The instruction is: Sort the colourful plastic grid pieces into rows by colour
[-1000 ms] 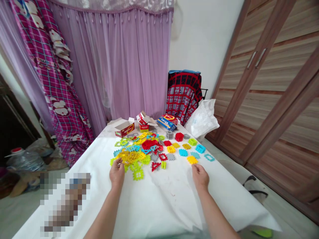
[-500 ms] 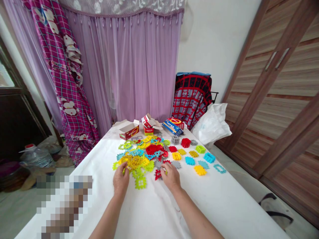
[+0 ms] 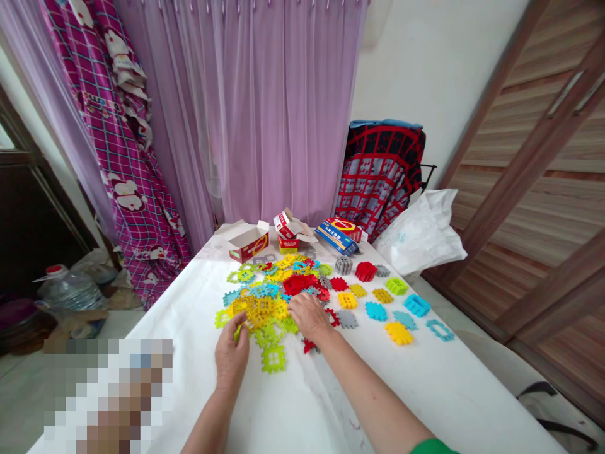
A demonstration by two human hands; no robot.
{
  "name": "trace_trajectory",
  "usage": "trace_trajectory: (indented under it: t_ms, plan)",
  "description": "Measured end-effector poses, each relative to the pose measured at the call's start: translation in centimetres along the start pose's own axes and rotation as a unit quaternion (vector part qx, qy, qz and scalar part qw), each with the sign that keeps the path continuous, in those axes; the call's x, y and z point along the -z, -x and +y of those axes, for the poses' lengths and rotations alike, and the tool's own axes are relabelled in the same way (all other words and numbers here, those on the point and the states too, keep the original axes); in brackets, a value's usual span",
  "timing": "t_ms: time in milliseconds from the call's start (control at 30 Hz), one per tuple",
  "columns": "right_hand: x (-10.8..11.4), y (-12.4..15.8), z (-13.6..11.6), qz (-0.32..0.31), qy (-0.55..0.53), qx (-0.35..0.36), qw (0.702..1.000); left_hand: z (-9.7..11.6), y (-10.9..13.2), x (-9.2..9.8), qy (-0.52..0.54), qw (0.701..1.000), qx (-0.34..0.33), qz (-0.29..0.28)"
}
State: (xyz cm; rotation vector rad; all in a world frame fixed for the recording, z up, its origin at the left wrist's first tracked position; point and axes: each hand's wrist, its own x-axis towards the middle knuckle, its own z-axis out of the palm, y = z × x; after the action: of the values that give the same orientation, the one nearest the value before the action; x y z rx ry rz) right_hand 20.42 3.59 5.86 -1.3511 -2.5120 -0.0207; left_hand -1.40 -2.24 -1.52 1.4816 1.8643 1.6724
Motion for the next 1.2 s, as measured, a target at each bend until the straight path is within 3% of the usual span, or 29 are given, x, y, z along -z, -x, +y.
trace_trajectory:
  t_ms: [233,433,600,700,867,1067,1200]
  plan:
    - [-0.9,0.2,-0.3,-0.023,-0.009,0.01,1.0,0.1,-0.1,-0.1,-0.013,1.0,-0.014,-0.009]
    - [-0.9,0.4,-1.0,0.003,0.0,0.015,1.0,0.8,0.0,0.2,-0.036,0.999,-0.035,-0.003]
    - [1.1,1.8,0.6,0.049,-0.047,-0.078,0.995,2.3,0.2,0.4,-0.059,0.994,-0.09,-0.012]
    - [1.0,4.0,2.7,0.114,-0.184,-0.159,0.963,3.1,0.7,0.3,-0.066,0.991,-0.115,-0.015]
    - [0.2,9.0,6.7,0.119,-0.342,-0.247,0.899,3.7,1.5,-0.4,-0.072,0.983,-0.163,-0.043]
    - [1.5,11.9,10.2,0.08,-0.252,-0.288,0.92,4.3,1.3,-0.6,-0.073,0.987,-0.128,-0.058]
    - [1.6,12.9,9.8,0.088,-0.162,-0.293,0.938,4.9,1.1,-0.1,-0.066,0.991,-0.095,-0.059]
